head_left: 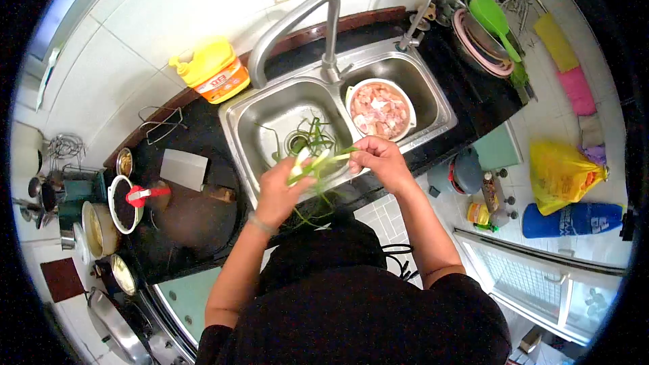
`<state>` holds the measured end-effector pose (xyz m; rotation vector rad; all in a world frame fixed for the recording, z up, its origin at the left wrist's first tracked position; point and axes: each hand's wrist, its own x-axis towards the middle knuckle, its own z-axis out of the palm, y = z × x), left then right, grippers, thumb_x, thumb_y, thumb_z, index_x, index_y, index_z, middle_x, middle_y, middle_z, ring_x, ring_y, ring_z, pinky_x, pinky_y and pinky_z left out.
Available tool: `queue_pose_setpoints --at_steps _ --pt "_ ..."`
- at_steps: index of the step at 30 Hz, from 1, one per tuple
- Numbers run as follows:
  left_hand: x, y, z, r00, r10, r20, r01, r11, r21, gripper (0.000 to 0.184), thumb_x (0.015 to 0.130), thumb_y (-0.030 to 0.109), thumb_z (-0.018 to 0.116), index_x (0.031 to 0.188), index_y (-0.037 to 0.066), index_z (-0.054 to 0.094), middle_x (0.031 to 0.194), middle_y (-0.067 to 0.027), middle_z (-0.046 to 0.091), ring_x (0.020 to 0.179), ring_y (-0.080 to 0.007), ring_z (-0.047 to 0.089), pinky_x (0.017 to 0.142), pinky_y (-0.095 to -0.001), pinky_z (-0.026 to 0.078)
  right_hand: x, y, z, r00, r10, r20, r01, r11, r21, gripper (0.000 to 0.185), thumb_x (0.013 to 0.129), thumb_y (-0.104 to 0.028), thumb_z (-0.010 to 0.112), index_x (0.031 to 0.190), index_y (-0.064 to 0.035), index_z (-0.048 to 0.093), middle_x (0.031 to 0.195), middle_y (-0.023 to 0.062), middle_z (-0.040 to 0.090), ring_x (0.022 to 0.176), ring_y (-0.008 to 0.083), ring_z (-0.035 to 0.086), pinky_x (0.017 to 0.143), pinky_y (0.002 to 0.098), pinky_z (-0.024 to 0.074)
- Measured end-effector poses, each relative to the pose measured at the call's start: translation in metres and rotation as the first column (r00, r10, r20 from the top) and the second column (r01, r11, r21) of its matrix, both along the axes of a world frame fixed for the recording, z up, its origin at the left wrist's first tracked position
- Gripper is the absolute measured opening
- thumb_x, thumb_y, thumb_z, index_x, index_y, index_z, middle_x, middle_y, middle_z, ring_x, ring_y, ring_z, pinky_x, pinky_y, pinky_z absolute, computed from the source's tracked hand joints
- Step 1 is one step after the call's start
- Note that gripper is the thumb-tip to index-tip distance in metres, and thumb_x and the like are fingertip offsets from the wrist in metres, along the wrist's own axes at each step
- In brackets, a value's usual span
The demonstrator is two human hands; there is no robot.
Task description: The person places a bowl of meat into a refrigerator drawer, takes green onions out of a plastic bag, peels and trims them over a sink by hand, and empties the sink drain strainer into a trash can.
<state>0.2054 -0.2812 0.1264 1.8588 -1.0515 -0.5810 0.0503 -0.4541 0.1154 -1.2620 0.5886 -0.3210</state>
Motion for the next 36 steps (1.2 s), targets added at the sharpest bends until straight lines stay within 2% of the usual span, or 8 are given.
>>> queue_pose_setpoints --at_steps 8,14,19,24,27,30,34,36 --pt "0.019 0.011 -0.008 0.939 -0.008 -0.345 0.027 0.998 0.052 0.023 0.075 0.012 0.067 0.092 0.000 0.057 0.077 -0.0003 0.058 0.070 -0.0073 0.053 0.062 -0.0242 0.044 0.045 0.008 0.017 0.993 -0.007 0.117 0.008 1.000 -0.010 0.015 0.087 -0.014 0.054 0.087 0.0004 0.058 0.070 0.0057 0.061 0.059 0.0107 0.057 0.055 0.0227 0.0462" --pt "0.035 0.043 -0.017 0.698 0.205 -0.686 -0.243 0.969 0.043 0.024 0.076 0.011 0.064 0.097 0.000 0.058 0.076 -0.0002 0.056 0.064 -0.0089 0.050 0.059 -0.0238 0.042 0.061 -0.009 0.011 0.969 -0.187 0.159 0.192 0.981 -0.011 0.017 0.088 -0.015 0.053 0.087 0.0003 0.061 0.067 0.0038 0.059 0.057 0.0115 0.057 0.057 0.0237 0.0475" --pt "0.037 0.047 -0.007 0.584 0.163 -0.795 -0.308 0.951 -0.031 0.024 0.080 0.011 0.060 0.101 0.000 0.058 0.078 -0.0002 0.056 0.063 -0.0081 0.045 0.059 -0.0223 0.038 0.079 0.026 -0.021 0.974 0.227 0.005 -0.221 0.952 -0.213 0.019 0.085 -0.011 0.057 0.099 0.0019 0.061 0.091 0.0053 0.059 0.070 0.0119 0.061 0.064 0.0243 0.0488" --pt "0.034 0.044 -0.006 0.612 0.141 -0.778 -0.283 0.958 -0.049 0.022 0.079 0.011 0.061 0.098 0.000 0.059 0.078 0.0001 0.056 0.064 -0.0073 0.047 0.059 -0.0206 0.038 0.099 0.062 -0.016 0.923 0.385 -0.002 -0.380 0.910 -0.165 0.017 0.082 -0.012 0.059 0.093 0.0007 0.061 0.073 0.0024 0.060 0.061 0.0083 0.056 0.056 0.0241 0.0461" --pt "0.036 0.052 -0.002 0.649 0.196 -0.735 -0.285 0.959 0.005 0.022 0.077 0.010 0.061 0.096 -0.001 0.059 0.077 -0.0004 0.056 0.065 -0.0081 0.049 0.059 -0.0219 0.039 0.106 0.047 -0.024 0.997 0.069 0.028 -0.052 0.912 -0.406 0.016 0.081 -0.017 0.059 0.080 -0.0018 0.063 0.061 0.0050 0.060 0.050 0.0112 0.058 0.049 0.0261 0.0456" --pt "0.042 0.068 -0.014 0.640 0.251 -0.726 -0.332 0.943 0.034 0.022 0.076 0.010 0.062 0.095 -0.001 0.059 0.076 -0.0011 0.056 0.065 -0.0087 0.049 0.060 -0.0227 0.039 0.109 0.014 -0.034 0.989 -0.148 0.016 0.146 0.937 -0.318 0.017 0.080 -0.019 0.059 0.077 -0.0025 0.063 0.061 0.0059 0.060 0.050 0.0124 0.058 0.049 0.0268 0.0458" --pt "0.043 0.074 -0.015 0.656 0.239 -0.716 -0.352 0.936 -0.010 0.020 0.076 0.011 0.063 0.093 0.002 0.058 0.075 -0.0018 0.057 0.061 -0.0100 0.049 0.057 -0.0232 0.041 0.109 -0.008 -0.065 0.974 -0.221 -0.043 0.184 0.892 -0.413 0.017 0.078 -0.019 0.059 0.076 -0.0029 0.064 0.058 0.0072 0.060 0.050 0.0192 0.059 0.052 0.0306 0.0474" --pt "0.044 0.074 -0.013 0.660 0.241 -0.712 -0.349 0.937 -0.006 0.020 0.076 0.011 0.063 0.093 0.002 0.058 0.074 -0.0015 0.057 0.061 -0.0101 0.049 0.057 -0.0233 0.040 0.108 -0.017 -0.072 0.943 -0.240 -0.230 0.052 0.790 -0.611 0.018 0.075 -0.019 0.063 0.084 -0.0034 0.065 0.075 0.0125 0.063 0.070 0.0263 0.062 0.065 0.0352 0.0490"
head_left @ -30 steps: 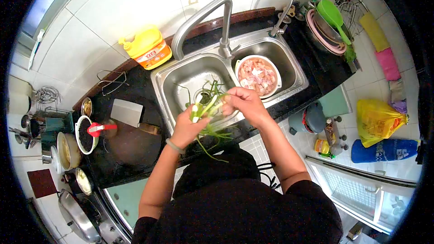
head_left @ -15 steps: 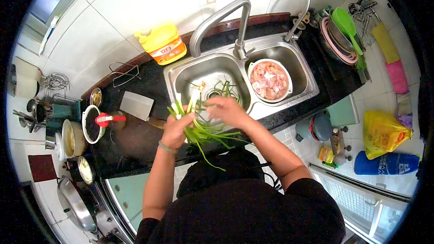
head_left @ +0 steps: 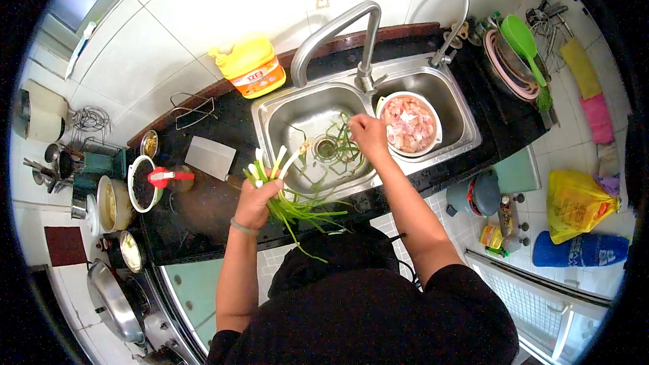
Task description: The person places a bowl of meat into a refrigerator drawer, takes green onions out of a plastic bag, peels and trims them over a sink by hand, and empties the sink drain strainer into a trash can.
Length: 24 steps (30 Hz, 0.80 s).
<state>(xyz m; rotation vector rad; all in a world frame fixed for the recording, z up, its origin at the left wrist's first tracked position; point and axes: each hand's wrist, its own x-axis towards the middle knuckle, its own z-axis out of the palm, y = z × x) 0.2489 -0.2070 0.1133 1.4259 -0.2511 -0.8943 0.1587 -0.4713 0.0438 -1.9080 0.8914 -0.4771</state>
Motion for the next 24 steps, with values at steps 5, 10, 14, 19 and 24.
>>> queue_pose_setpoints --at_steps 5,10,14,19,24 --pt "-0.003 -0.004 0.006 1.000 -0.011 0.027 0.010 0.999 0.037 0.019 0.076 0.012 0.064 0.092 0.002 0.059 0.075 -0.0011 0.057 0.063 -0.0097 0.050 0.058 -0.0230 0.040 -0.009 0.029 0.029 0.946 0.322 -0.038 -0.306 0.847 -0.434 0.027 0.072 -0.019 0.066 0.096 -0.0078 0.064 0.108 0.0167 0.055 0.097 0.0321 0.054 0.080 0.0395 0.0446" --pt "-0.008 -0.015 0.013 0.987 -0.099 0.123 0.084 0.989 0.118 0.017 0.074 0.010 0.066 0.088 0.002 0.061 0.075 -0.0010 0.059 0.064 -0.0091 0.052 0.058 -0.0235 0.041 -0.002 0.059 0.066 0.761 0.577 0.296 -0.465 0.804 -0.372 0.027 0.072 -0.014 0.065 0.098 -0.0068 0.063 0.101 0.0149 0.056 0.091 0.0294 0.056 0.077 0.0340 0.0456" --pt "-0.009 -0.020 0.023 0.982 -0.095 0.160 0.070 0.985 0.157 0.016 0.074 0.006 0.066 0.088 0.000 0.062 0.073 0.0010 0.057 0.063 -0.0071 0.050 0.057 -0.0221 0.040 0.001 0.059 0.065 0.727 0.663 0.180 -0.602 0.740 -0.300 0.011 0.072 -0.009 0.060 0.080 -0.0048 0.065 0.069 0.0104 0.058 0.067 0.0258 0.057 0.060 0.0339 0.0449" --pt "-0.005 -0.017 0.022 0.978 -0.138 0.155 0.117 0.984 0.138 0.016 0.073 0.006 0.066 0.087 0.000 0.062 0.075 -0.0001 0.058 0.065 -0.0076 0.052 0.059 -0.0224 0.042 -0.007 0.045 0.067 0.683 0.675 0.279 -0.697 0.717 -0.027 0.020 0.071 -0.006 0.056 0.088 -0.0056 0.067 0.069 0.0107 0.062 0.062 0.0214 0.062 0.059 0.0331 0.0502" --pt "-0.003 -0.017 0.016 0.968 -0.174 0.181 0.142 0.974 0.178 0.019 0.072 0.009 0.067 0.088 0.001 0.061 0.077 -0.0021 0.060 0.068 -0.0104 0.055 0.062 -0.0238 0.044 -0.012 0.040 0.060 0.745 0.514 0.425 -0.663 0.634 0.398 0.021 0.077 0.005 0.049 0.090 0.0008 0.066 0.080 0.0101 0.063 0.071 0.0179 0.064 0.066 0.0284 0.0527"
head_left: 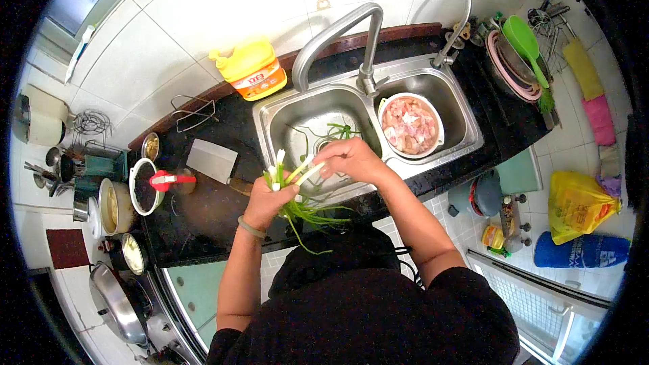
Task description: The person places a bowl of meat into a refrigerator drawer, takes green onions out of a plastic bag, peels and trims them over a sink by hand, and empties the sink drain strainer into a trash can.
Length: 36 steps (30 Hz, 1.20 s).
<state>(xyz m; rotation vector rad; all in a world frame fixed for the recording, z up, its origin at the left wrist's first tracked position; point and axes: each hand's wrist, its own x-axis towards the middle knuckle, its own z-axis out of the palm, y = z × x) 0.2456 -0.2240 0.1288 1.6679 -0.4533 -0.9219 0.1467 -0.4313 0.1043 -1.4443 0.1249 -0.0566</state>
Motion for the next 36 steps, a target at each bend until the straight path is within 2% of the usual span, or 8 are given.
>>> queue_pose_setpoints --at_steps 11,13,17,23,26,29,35,36 --pt "0.005 -0.001 0.000 0.997 0.006 -0.072 -0.008 1.000 -0.027 0.020 0.073 0.009 0.067 0.091 0.001 0.061 0.078 -0.0019 0.060 0.067 -0.0101 0.055 0.063 -0.0236 0.044 -0.008 0.001 0.006 0.992 -0.112 -0.065 0.121 0.979 0.161 0.023 0.084 0.002 0.044 0.102 0.0036 0.059 0.083 0.0119 0.064 0.073 0.0213 0.066 0.064 0.0270 0.0539" --pt "0.005 -0.003 0.002 0.997 -0.016 -0.070 0.014 0.999 -0.030 0.020 0.073 0.009 0.067 0.090 0.000 0.062 0.077 -0.0008 0.060 0.066 -0.0084 0.053 0.060 -0.0227 0.043 -0.011 0.001 0.008 0.981 -0.026 -0.193 0.018 0.999 -0.044 0.021 0.085 -0.002 0.051 0.104 0.0041 0.057 0.081 0.0092 0.063 0.074 0.0172 0.064 0.072 0.0281 0.0534" --pt "0.000 -0.015 0.009 0.991 -0.104 0.089 0.101 0.994 0.047 0.020 0.073 0.012 0.069 0.087 -0.002 0.062 0.075 0.0001 0.060 0.067 -0.0058 0.051 0.058 -0.0223 0.042 -0.011 0.009 0.021 0.979 -0.046 -0.197 0.047 0.999 0.004 0.018 0.085 -0.003 0.052 0.100 0.0032 0.059 0.077 0.0082 0.062 0.067 0.0147 0.063 0.063 0.0271 0.0532" --pt "0.000 -0.021 0.005 0.882 -0.139 0.450 0.105 0.989 0.100 0.016 0.074 0.010 0.068 0.080 -0.003 0.062 0.068 -0.0028 0.059 0.063 -0.0064 0.051 0.056 -0.0246 0.043 -0.011 0.010 0.015 0.991 -0.093 0.098 0.132 0.827 -0.546 0.015 0.081 -0.004 0.053 0.092 0.0009 0.062 0.070 0.0072 0.061 0.058 0.0133 0.061 0.051 0.0235 0.0495" --pt "-0.002 -0.021 0.001 0.847 -0.121 0.518 0.098 0.993 0.071 0.015 0.074 0.009 0.069 0.080 -0.003 0.062 0.067 -0.0028 0.058 0.062 -0.0072 0.050 0.056 -0.0247 0.043 -0.009 0.022 0.010 0.968 -0.229 0.106 0.252 0.874 -0.415 0.013 0.079 -0.008 0.053 0.086 0.0015 0.059 0.060 0.0084 0.060 0.050 0.0151 0.060 0.046 0.0266 0.0490" --pt "-0.001 -0.020 -0.015 0.911 -0.050 0.410 0.058 0.998 -0.005 0.015 0.074 0.009 0.069 0.081 -0.002 0.062 0.066 -0.0017 0.058 0.062 -0.0074 0.050 0.056 -0.0243 0.042 -0.009 0.029 0.014 0.925 -0.332 -0.185 0.341 0.940 0.018 0.011 0.078 -0.002 0.053 0.086 0.0030 0.061 0.065 0.0085 0.059 0.048 0.0140 0.056 0.043 0.0247 0.0472" --pt "-0.002 -0.017 -0.036 0.987 0.057 0.151 -0.043 0.995 -0.092 0.013 0.075 0.008 0.069 0.083 0.001 0.063 0.071 0.0003 0.059 0.063 -0.0062 0.051 0.057 -0.0229 0.042 -0.011 0.030 0.016 0.941 -0.263 -0.211 0.337 0.722 0.604 0.011 0.078 -0.003 0.052 0.085 0.0021 0.058 0.060 0.0089 0.055 0.038 0.0149 0.049 0.034 0.0274 0.0437" --pt "-0.002 -0.015 -0.040 0.986 0.063 0.154 -0.052 0.996 -0.075 0.013 0.075 0.009 0.069 0.083 0.001 0.063 0.073 -0.0002 0.061 0.064 -0.0062 0.052 0.057 -0.0228 0.043 -0.014 0.024 0.024 0.972 -0.232 -0.036 0.189 0.681 0.707 0.010 0.079 -0.003 0.052 0.085 0.0020 0.058 0.060 0.0087 0.055 0.037 0.0151 0.048 0.032 0.0277 0.0429"
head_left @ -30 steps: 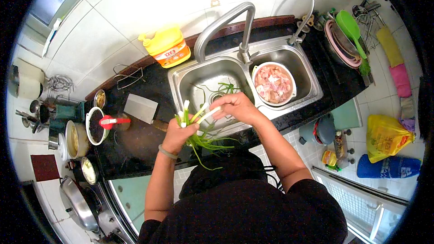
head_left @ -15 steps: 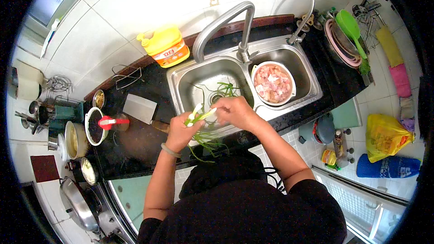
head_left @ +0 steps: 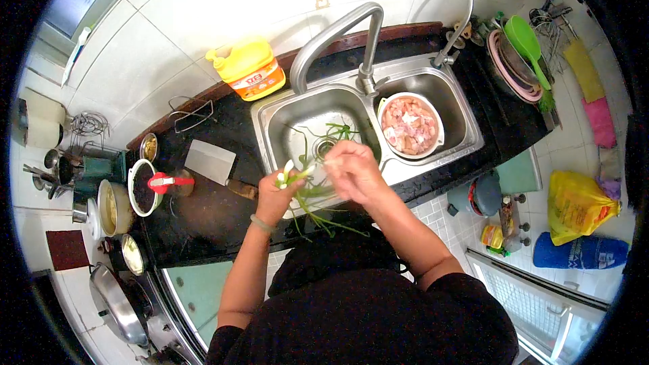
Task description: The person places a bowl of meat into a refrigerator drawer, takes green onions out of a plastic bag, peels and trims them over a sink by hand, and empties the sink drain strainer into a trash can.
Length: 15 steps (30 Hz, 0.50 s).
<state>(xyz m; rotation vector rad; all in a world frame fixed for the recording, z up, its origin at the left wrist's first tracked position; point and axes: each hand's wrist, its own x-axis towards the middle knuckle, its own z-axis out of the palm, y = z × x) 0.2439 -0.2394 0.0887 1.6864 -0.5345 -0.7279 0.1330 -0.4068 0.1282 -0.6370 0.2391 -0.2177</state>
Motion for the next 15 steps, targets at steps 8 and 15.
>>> queue_pose_setpoints --at_steps 8,15 --pt "0.010 0.015 0.016 0.936 0.110 -0.334 -0.193 0.955 -0.227 0.019 0.080 0.009 0.062 0.095 -0.001 0.057 0.095 -0.0140 0.063 0.085 -0.0182 0.059 0.079 -0.0299 0.046 0.004 -0.036 -0.048 0.970 -0.242 0.035 -0.038 -0.292 -0.956 0.021 0.075 -0.004 0.057 0.095 -0.0054 0.063 0.087 0.0128 0.062 0.085 0.0289 0.060 0.075 0.0400 0.0467" --pt "0.023 0.035 0.026 0.947 0.063 -0.316 -0.161 0.942 -0.294 0.019 0.080 0.012 0.063 0.093 0.000 0.057 0.096 -0.0157 0.062 0.088 -0.0212 0.059 0.081 -0.0342 0.047 0.013 -0.035 -0.022 0.971 -0.222 0.092 0.117 0.103 -0.988 0.013 0.077 -0.008 0.057 0.089 -0.0044 0.063 0.092 0.0115 0.062 0.089 0.0274 0.059 0.080 0.0355 0.0451"
